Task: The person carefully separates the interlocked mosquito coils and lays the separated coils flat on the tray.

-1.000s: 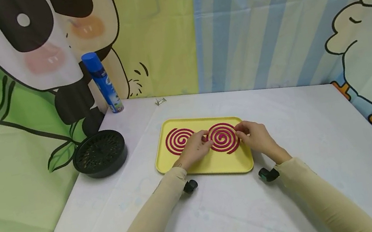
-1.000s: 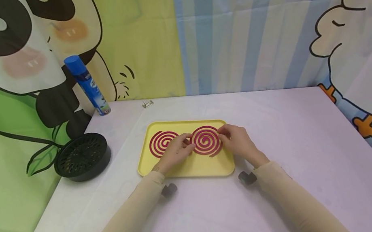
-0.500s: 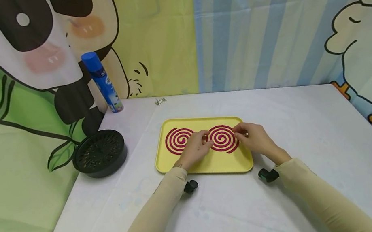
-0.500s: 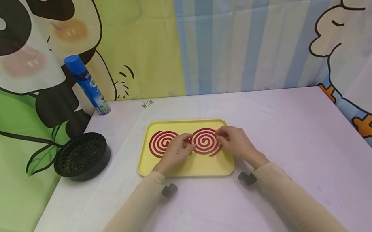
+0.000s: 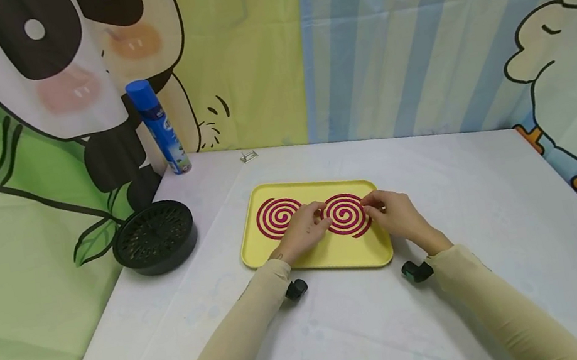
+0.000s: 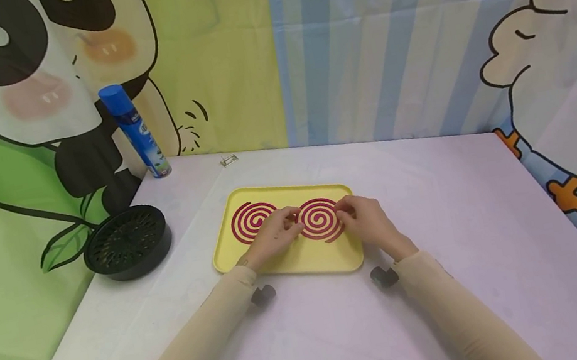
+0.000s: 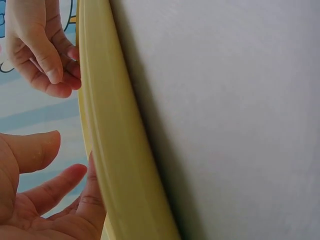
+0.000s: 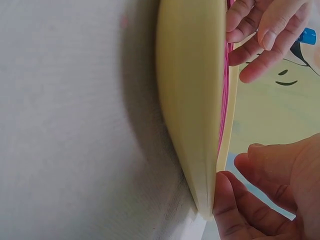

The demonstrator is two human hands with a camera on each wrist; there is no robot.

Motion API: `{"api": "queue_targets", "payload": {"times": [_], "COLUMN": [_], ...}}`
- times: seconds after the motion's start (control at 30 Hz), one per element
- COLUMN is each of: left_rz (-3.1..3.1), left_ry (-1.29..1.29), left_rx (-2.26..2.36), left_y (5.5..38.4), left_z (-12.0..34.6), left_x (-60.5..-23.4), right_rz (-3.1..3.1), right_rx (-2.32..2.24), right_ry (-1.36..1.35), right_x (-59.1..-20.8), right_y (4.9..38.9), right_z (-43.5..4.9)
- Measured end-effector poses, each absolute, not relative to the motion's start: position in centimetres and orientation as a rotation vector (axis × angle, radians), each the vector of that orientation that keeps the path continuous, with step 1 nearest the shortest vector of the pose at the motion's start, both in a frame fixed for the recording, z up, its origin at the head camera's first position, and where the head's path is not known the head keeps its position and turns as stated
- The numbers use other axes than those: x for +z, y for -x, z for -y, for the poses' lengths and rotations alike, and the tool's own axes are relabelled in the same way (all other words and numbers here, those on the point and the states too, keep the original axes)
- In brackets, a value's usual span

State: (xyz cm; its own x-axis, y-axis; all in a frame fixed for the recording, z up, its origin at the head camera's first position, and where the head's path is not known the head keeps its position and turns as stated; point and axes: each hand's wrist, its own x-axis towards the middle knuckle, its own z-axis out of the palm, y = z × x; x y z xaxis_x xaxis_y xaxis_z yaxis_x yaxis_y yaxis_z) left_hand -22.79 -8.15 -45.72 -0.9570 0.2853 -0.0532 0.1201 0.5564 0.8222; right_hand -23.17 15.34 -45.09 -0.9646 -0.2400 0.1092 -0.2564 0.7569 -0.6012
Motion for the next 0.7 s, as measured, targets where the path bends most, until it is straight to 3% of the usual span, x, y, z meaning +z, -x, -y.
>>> {"api": "queue_targets", "payload": {"times": [0.7], "left_rz": [-2.629], "left_ry": [-0.349], "left_rx": [1.38], "left_y": [22.21], "left_z": [8.24], "left_x": [-46.02], "right_rz": [2.856], "right_rx": [1.058], "right_ry": [-0.452], "right_x": [-45.45], "right_y": [22.73], "right_z": [-15.72]}}
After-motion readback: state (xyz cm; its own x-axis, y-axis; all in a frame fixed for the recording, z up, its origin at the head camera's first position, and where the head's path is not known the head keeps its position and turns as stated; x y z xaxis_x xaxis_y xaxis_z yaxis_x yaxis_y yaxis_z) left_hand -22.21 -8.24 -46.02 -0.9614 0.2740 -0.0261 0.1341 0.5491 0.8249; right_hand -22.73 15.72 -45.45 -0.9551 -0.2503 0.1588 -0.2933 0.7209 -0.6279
